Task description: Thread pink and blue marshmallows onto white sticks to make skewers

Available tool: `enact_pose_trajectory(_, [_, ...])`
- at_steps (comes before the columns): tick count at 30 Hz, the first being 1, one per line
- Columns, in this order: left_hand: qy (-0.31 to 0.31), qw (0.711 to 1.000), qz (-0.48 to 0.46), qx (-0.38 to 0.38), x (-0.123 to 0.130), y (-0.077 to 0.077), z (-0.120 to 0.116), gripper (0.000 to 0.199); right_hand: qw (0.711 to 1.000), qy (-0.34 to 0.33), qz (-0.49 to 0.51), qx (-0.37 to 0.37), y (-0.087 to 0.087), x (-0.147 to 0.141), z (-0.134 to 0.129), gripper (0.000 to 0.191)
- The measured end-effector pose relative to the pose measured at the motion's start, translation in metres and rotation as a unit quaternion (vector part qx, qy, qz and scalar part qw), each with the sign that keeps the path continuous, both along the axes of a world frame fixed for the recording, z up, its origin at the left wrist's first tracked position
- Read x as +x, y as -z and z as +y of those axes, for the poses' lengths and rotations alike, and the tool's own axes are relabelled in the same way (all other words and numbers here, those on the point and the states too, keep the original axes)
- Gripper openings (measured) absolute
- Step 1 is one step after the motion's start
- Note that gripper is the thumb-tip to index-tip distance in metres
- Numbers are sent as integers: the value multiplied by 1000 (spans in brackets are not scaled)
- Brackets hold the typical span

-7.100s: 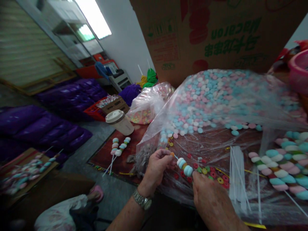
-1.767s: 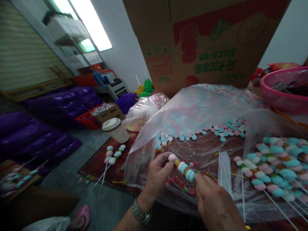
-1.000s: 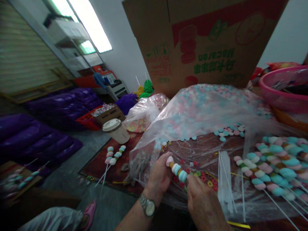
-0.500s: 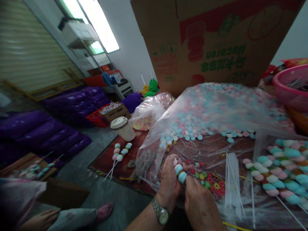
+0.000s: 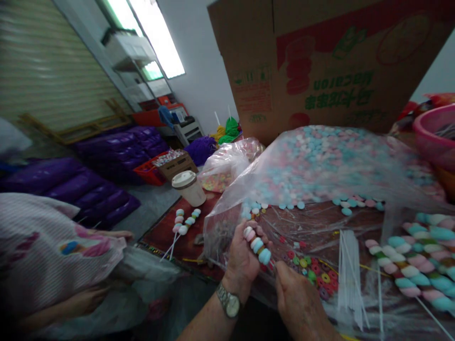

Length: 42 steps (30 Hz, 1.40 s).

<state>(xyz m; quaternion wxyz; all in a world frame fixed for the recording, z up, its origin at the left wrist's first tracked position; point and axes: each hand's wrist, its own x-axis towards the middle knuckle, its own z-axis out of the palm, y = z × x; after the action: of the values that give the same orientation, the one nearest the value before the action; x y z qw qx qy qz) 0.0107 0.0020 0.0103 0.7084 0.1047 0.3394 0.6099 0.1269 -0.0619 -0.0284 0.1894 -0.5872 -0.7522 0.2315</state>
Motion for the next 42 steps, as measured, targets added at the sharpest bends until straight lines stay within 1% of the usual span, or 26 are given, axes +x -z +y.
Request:
enact_pose_trajectory(2, [-8, 1000, -9, -4, 1, -1, 0, 29, 1000, 10, -9, 7, 2, -3, 0, 27])
enact_pose_trajectory(5, [-30, 999, 20, 17, 5, 2, -1, 32, 1000, 19, -10, 21, 4, -8, 0, 27])
enact_pose_trajectory(8, [-43, 998, 37, 37, 11, 7, -3, 36, 999, 27, 20, 24, 3, -14, -1, 29])
enact_pose_trajectory(13, [-48, 997, 37, 45, 15, 14, -3, 40, 992, 40, 120, 11, 3, -18, 3, 26])
enact_pose_trajectory(15, [-27, 998, 30, 38, 10, 13, -2, 37, 983, 45, 179, -1, 2, -15, 6, 26])
enact_pose_trajectory(16, [-9, 999, 19, 35, 5, 11, 0, 36, 974, 44, 221, -22, 1, -13, 8, 28])
enact_pose_trajectory(17, [13, 999, 3, 36, 0, 9, 1, 39, 960, 41, 271, -61, -2, -10, 9, 30])
enact_pose_trajectory(18, [34, 999, -15, 40, -6, 6, 2, 44, 938, 38, 325, -117, -5, -8, 9, 32])
enact_pose_trajectory(19, [50, 997, -30, 46, -11, 2, 2, 50, 907, 34, 378, -182, -8, -7, 8, 34])
enact_pose_trajectory(21, [67, 995, -42, 55, -20, -4, 3, 58, 832, 20, 468, -297, -14, -8, 6, 35])
enact_pose_trajectory(22, [70, 995, -39, 56, -23, -7, 4, 59, 800, 15, 499, -331, -17, -10, 4, 35])
enact_pose_trajectory(23, [70, 996, -34, 53, -24, -10, 4, 58, 777, 14, 522, -351, -19, -13, 2, 35])
enact_pose_trajectory(24, [70, 996, -29, 46, -25, -12, 4, 57, 762, 15, 537, -363, -19, -16, 1, 35])
enact_pose_trajectory(25, [71, 996, -28, 36, -26, -13, 4, 54, 752, 14, 545, -370, -19, -20, -1, 35])
enact_pose_trajectory(26, [69, 997, -30, 26, -27, -14, 4, 51, 751, 12, 544, -373, -17, -23, -2, 35])
enact_pose_trajectory(27, [62, 997, -33, 19, -28, -14, 5, 48, 760, 5, 532, -374, -13, -26, -3, 36])
enact_pose_trajectory(28, [51, 998, -36, 16, -29, -13, 5, 47, 779, -4, 509, -365, -9, -28, -4, 38])
enact_pose_trajectory(29, [36, 999, -36, 14, -32, -13, 6, 47, 809, -17, 479, -341, -3, -29, -4, 40])
enact_pose_trajectory(30, [15, 999, -31, 12, -34, -12, 6, 46, 843, -31, 441, -305, 3, -29, -3, 42])
enact_pose_trajectory(31, [-8, 1000, -22, 7, -37, -11, 6, 46, 879, -44, 403, -252, 9, -30, -2, 43])
enact_pose_trajectory(32, [-29, 1000, -11, 1, -39, -10, 6, 46, 908, -60, 364, -200, 15, -29, 0, 43])
enact_pose_trajectory(33, [-48, 999, 1, -3, -41, -9, 5, 47, 930, -74, 327, -151, 19, -29, 1, 42])
enact_pose_trajectory(34, [-63, 998, 11, -6, -42, -8, 4, 47, 945, -88, 293, -114, 23, -29, 3, 40])
enact_pose_trajectory(37, [-91, 995, 37, 1, -42, -6, 0, 48, 969, -113, 208, -65, 28, -31, 5, 34])
enact_pose_trajectory(39, [-101, 994, 50, 1, -42, -3, -3, 46, 975, -121, 179, -48, 29, -33, 5, 31])
enact_pose_trajectory(42, [-99, 994, 56, -2, -45, 0, -3, 44, 983, -111, 145, -27, 26, -41, 4, 28])
